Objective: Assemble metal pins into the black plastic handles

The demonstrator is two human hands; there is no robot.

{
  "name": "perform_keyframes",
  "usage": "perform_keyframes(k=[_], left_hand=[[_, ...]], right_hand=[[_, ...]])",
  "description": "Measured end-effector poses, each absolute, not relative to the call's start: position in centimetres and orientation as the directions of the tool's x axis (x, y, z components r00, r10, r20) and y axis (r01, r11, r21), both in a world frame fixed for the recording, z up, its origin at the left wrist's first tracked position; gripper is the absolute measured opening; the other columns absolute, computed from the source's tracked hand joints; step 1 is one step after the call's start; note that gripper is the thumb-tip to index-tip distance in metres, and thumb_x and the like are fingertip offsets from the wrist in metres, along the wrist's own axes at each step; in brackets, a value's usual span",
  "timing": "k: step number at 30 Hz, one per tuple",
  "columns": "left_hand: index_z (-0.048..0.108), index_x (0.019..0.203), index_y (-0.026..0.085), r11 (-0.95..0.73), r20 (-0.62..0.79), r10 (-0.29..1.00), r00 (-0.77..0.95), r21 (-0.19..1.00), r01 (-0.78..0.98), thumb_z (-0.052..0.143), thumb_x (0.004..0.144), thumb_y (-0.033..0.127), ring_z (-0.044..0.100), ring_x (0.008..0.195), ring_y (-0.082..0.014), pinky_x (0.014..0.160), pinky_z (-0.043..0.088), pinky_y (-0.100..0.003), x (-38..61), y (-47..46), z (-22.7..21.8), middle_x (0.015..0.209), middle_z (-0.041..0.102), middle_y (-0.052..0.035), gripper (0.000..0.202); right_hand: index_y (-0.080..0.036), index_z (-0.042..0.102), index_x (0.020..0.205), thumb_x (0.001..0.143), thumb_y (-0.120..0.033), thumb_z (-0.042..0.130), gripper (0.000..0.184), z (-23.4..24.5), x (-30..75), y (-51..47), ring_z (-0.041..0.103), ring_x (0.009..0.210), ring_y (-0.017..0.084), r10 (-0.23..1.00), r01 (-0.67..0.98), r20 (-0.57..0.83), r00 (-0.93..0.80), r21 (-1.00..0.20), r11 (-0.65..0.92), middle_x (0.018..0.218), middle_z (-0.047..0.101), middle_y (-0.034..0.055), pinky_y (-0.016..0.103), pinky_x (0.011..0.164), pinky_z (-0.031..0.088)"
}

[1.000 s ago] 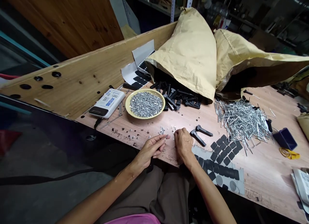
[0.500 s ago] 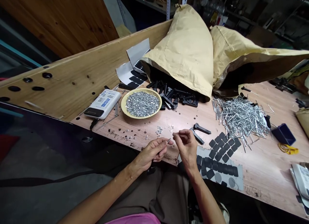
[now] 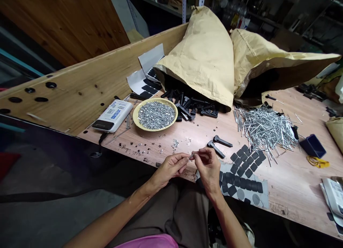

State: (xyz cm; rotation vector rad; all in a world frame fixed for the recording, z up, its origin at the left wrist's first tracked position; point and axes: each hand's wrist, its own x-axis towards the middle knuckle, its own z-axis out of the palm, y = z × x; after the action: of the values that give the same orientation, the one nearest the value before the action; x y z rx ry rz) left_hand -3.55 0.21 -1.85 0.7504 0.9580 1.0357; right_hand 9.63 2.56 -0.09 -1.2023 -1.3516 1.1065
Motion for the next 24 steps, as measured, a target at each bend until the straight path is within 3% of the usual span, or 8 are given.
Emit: perform_keyframes(k=[9, 12, 16, 19, 24], left_hand=[[0.069, 0.089, 0.012, 0.275, -0.248, 0.960, 0.129, 0.921, -0.276, 0.059, 0.072, 0.057, 0.028, 0.043, -0.0060, 0.042, 0.022, -0.019, -3.3, 0.3, -1.9, 0.046, 0.035, 0.0077, 0.049], [0.069, 0.093, 0.011, 0.273, -0.252, 0.962, 0.109, 0.920, -0.282, 0.059, 0.072, 0.055, 0.029, 0.043, -0.0064, 0.042, 0.023, -0.020, -3.0, 0.3, -2.1, 0.046, 0.035, 0.0077, 0.050], [0.069, 0.100, 0.010, 0.269, -0.255, 0.963, 0.088, 0.921, -0.281, 0.060, 0.071, 0.053, 0.029, 0.045, -0.0069, 0.043, 0.023, -0.020, -2.9, 0.4, -2.3, 0.047, 0.035, 0.0072, 0.052], [0.070, 0.099, 0.011, 0.267, -0.245, 0.963, 0.112, 0.926, -0.267, 0.061, 0.072, 0.050, 0.029, 0.045, -0.0069, 0.043, 0.023, -0.020, -3.1, 0.4, -2.3, 0.046, 0.034, 0.0072, 0.048], [0.071, 0.097, 0.011, 0.279, -0.231, 0.949, 0.216, 0.933, -0.227, 0.060, 0.074, 0.046, 0.030, 0.044, -0.0064, 0.043, 0.023, -0.020, -3.7, 0.4, -1.9, 0.045, 0.036, 0.0072, 0.043]], right_hand=[[-0.021, 0.055, 0.090, 0.082, -0.024, 0.059, 0.009, -0.9, 10.5, 2.1, 0.071, 0.076, 0.017, 0.947, 0.334, 0.299, -0.122, -0.886, 0.323, 0.084, 0.071, 0.0039, 0.030, 0.071, 0.060], [-0.023, 0.060, 0.096, 0.086, -0.020, 0.053, 0.012, -1.4, 11.1, 2.2, 0.070, 0.080, 0.018, 0.870, 0.486, 0.432, -0.237, -0.722, 0.491, 0.088, 0.072, 0.0048, 0.032, 0.073, 0.059], [-0.024, 0.064, 0.101, 0.087, -0.015, 0.051, 0.022, -1.8, 11.8, 2.5, 0.068, 0.091, 0.021, 0.717, 0.522, 0.570, -0.402, -0.501, 0.690, 0.097, 0.072, 0.0069, 0.037, 0.079, 0.058], [-0.024, 0.066, 0.098, 0.088, -0.017, 0.051, 0.020, -1.1, 12.1, 2.8, 0.068, 0.084, 0.020, 0.757, 0.521, 0.514, -0.404, -0.551, 0.652, 0.090, 0.072, 0.0063, 0.035, 0.074, 0.057], [-0.023, 0.070, 0.083, 0.084, -0.032, 0.060, 0.014, 0.0, 12.7, 3.5, 0.065, 0.071, 0.017, 0.880, 0.415, 0.282, -0.382, -0.798, 0.436, 0.076, 0.068, 0.0042, 0.028, 0.062, 0.054]])
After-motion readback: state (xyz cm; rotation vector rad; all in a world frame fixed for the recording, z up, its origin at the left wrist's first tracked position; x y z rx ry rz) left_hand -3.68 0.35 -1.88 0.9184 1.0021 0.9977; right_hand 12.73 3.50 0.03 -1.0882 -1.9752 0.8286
